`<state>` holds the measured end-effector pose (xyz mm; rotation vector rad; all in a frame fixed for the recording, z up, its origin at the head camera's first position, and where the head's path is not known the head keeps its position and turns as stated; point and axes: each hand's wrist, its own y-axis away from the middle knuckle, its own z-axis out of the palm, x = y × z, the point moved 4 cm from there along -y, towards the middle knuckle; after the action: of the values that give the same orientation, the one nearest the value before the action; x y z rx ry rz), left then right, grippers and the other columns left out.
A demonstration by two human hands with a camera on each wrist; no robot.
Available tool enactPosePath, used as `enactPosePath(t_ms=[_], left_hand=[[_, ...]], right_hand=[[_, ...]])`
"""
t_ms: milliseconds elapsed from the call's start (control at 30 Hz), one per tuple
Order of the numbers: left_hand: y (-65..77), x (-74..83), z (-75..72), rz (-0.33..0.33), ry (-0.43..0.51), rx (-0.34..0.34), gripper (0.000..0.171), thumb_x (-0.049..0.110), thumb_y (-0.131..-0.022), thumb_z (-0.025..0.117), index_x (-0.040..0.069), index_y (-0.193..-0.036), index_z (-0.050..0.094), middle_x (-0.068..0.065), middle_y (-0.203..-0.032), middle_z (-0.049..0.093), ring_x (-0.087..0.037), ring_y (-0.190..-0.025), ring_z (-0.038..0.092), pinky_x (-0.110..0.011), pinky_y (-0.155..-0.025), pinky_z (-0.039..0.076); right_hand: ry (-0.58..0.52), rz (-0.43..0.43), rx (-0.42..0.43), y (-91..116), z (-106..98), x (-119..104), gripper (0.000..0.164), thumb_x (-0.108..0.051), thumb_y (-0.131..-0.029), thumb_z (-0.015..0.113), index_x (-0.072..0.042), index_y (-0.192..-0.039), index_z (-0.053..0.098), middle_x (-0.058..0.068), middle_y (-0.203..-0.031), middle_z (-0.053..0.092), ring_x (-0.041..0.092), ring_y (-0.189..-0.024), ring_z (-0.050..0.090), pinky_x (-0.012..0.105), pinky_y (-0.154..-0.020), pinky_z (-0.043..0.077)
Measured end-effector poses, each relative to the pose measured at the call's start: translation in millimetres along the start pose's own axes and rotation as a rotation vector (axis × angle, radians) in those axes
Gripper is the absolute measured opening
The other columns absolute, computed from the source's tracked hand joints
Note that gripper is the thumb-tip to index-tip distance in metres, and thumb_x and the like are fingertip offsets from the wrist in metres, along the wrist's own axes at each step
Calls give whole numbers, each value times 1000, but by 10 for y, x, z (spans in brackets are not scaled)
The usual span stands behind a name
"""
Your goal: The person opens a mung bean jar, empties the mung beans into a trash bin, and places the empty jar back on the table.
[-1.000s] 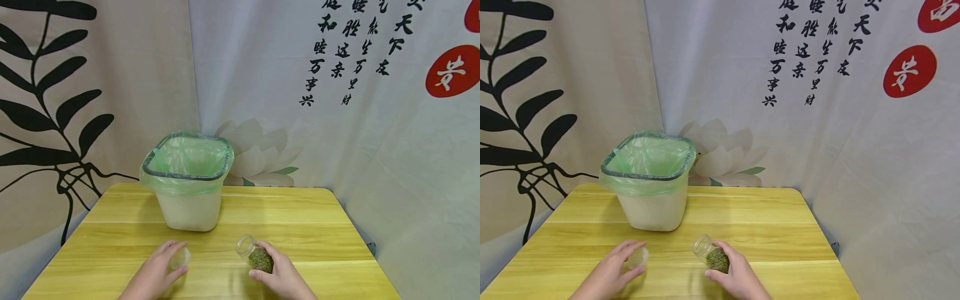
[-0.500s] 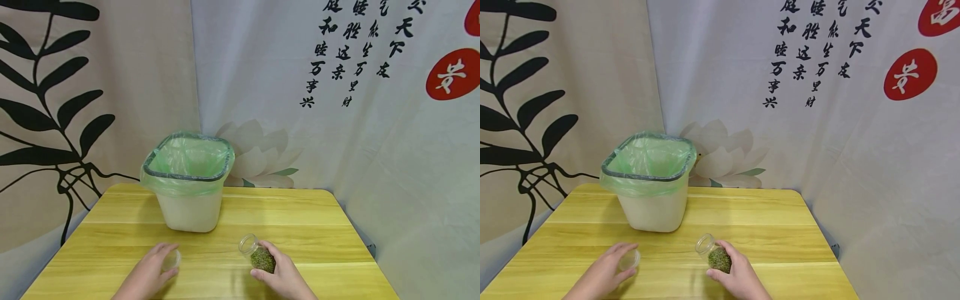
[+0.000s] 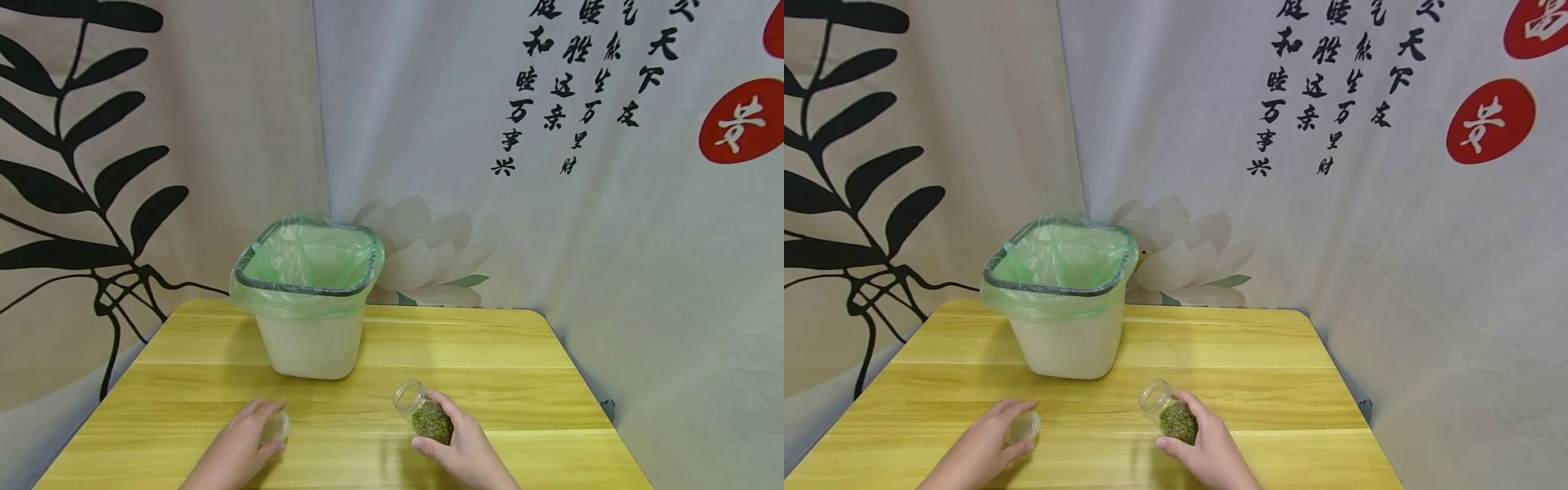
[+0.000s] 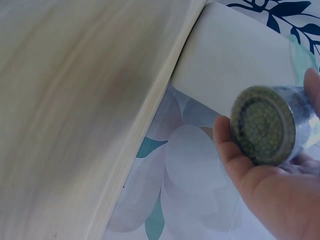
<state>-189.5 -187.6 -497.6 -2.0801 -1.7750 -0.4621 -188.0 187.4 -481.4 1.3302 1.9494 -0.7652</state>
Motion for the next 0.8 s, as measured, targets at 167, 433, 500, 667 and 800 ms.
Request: enactPosePath(t_ms=[167,433,500,667,800], left_hand=[[-13,-26,7,-4,-4,-7,67,24,-83,93,6,-141,65,-13,-134,68,-36,-121,69,-60,-101,58],[-25,-66,17,-7,-22,-12,66,24,-82,93,6,-140,66,-14,-135,68,-37,-121,69,-60,-101,58],[-27,-80,22,-10,-23,-12,66,24,-82,93,6,-140,66,-14,-135,68,-37,-122,68,-61,-101,58],[-36,-115,35,-20,-23,-19,67,25,-81,94,5,-139,67,-13,-133,69,-37,-121,69,-62,-101,57],[-43,-138,46,-24,-22,-23,67,26,-80,94,5,-138,67,-13,-133,69,-37,-122,68,-61,-102,57]], right_hand=[[-2,6,8,-14,-11,12,81,-53,-94,80,-9,-156,50,12,-141,67,26,-121,68,32,-95,58],[8,6,16,-19,-10,6,81,-52,-93,81,-10,-155,50,12,-143,67,29,-125,67,34,-98,58],[7,1,18,-21,-8,-2,81,-51,-93,82,-9,-155,51,12,-142,67,29,-124,67,33,-97,58],[-2,-4,9,-21,-3,-7,80,-49,-94,81,-9,-155,50,13,-142,67,28,-122,68,33,-96,58],[-1,1,-5,-15,0,4,82,-51,-94,80,-8,-156,49,13,-143,66,29,-123,68,35,-98,58]])
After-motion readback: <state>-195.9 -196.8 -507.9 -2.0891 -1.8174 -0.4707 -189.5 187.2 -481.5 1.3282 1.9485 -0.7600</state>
